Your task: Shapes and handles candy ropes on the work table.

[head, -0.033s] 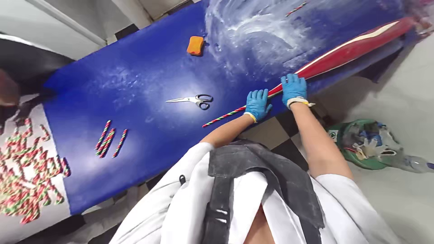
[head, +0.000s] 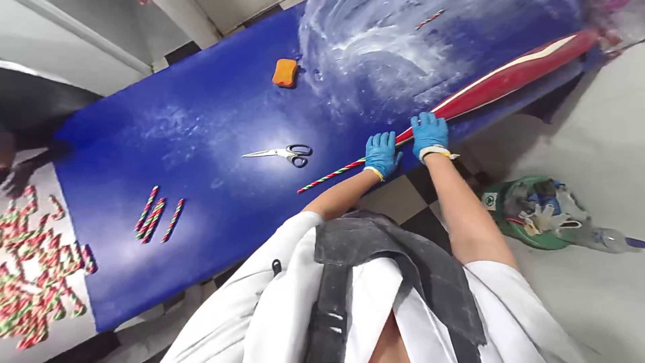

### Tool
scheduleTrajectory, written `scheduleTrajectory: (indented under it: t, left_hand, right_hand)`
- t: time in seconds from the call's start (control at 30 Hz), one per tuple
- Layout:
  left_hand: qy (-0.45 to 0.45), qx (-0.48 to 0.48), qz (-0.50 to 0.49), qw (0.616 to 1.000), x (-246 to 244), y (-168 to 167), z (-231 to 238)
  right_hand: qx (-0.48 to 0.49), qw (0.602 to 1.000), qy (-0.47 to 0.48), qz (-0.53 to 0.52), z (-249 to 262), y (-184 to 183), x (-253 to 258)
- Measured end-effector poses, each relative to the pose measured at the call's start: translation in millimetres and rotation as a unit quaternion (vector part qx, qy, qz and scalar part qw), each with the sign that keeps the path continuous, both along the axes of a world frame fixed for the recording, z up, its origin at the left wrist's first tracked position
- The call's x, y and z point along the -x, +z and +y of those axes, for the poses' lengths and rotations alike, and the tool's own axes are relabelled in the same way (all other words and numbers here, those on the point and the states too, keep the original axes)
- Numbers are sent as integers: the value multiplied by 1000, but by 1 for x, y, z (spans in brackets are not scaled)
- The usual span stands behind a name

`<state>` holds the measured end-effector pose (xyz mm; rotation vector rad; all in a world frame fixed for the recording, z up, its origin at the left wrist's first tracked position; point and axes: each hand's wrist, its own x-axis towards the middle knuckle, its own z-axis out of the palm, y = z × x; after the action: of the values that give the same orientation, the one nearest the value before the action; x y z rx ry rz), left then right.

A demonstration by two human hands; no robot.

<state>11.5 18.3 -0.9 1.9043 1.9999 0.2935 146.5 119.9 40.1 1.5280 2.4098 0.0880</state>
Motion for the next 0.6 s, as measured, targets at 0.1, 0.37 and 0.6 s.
scheduleTrajectory:
  t: [0.1,0.37,0.6]
  left_hand:
    - [-23,15,13,1000,-19,10,38]
    - [-24,204,-67,976,-6,54,48]
    - [-47,301,-167,938,40,60,5]
  right_hand:
    - [23,999,-18,-17,0,5,9]
    - [60,994,-47,-77,7,2,40]
    - [29,998,-51,-35,12,-19,30]
